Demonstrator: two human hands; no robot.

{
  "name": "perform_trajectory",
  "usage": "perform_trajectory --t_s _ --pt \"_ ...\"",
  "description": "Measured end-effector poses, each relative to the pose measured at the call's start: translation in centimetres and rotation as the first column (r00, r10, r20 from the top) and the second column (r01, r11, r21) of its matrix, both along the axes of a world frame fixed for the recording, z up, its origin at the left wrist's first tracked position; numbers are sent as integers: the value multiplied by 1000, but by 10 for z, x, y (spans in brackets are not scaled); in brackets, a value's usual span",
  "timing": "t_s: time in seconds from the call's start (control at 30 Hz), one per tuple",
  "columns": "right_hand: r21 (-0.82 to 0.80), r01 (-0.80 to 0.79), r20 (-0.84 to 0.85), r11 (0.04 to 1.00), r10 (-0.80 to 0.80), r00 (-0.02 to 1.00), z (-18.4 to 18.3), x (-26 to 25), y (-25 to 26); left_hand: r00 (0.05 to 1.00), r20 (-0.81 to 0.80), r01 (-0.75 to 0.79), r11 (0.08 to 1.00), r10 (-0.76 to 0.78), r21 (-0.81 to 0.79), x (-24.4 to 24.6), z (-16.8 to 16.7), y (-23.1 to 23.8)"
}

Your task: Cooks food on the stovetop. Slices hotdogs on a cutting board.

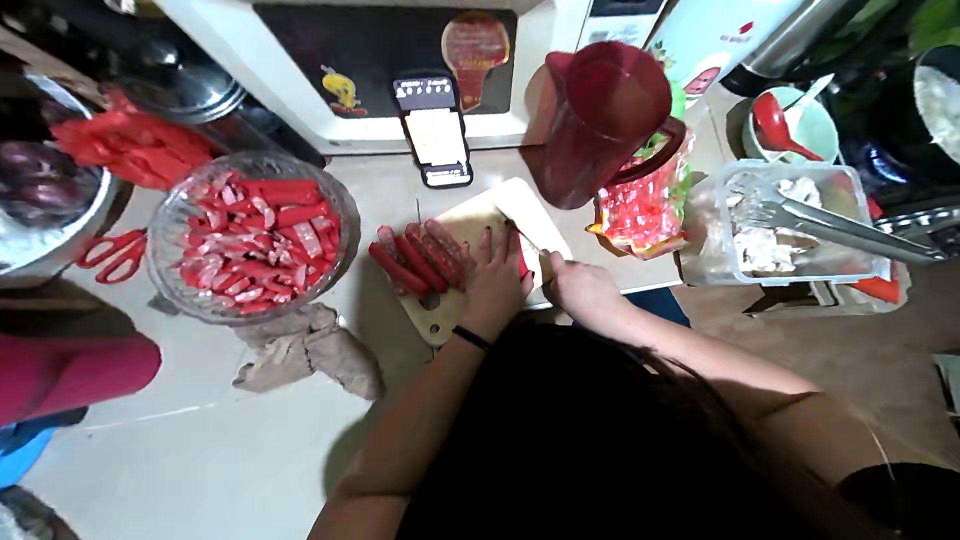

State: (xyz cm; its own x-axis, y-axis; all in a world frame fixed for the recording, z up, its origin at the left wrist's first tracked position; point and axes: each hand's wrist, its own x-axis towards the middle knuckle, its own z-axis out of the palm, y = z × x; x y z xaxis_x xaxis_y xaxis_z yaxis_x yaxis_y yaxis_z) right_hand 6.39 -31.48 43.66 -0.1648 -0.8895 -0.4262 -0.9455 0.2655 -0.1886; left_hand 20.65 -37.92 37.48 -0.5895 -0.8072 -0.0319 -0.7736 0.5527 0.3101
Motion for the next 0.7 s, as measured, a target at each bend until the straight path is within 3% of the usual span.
perform_trajectory --t_s 0.2,0.47,0.7 --pt "174 4 -39 985 3 999 -4 15 -7 1000 14 14 1000 -14 -9 1 -3 3" --pt "114 -7 -13 993 9 1000 -13 -10 1 1000 20 -23 1000 23 -6 0 -2 12" --pt "32 -115 -53 993 117 992 -8 -12 10 1000 -4 -28 999 28 21 2 6 16"
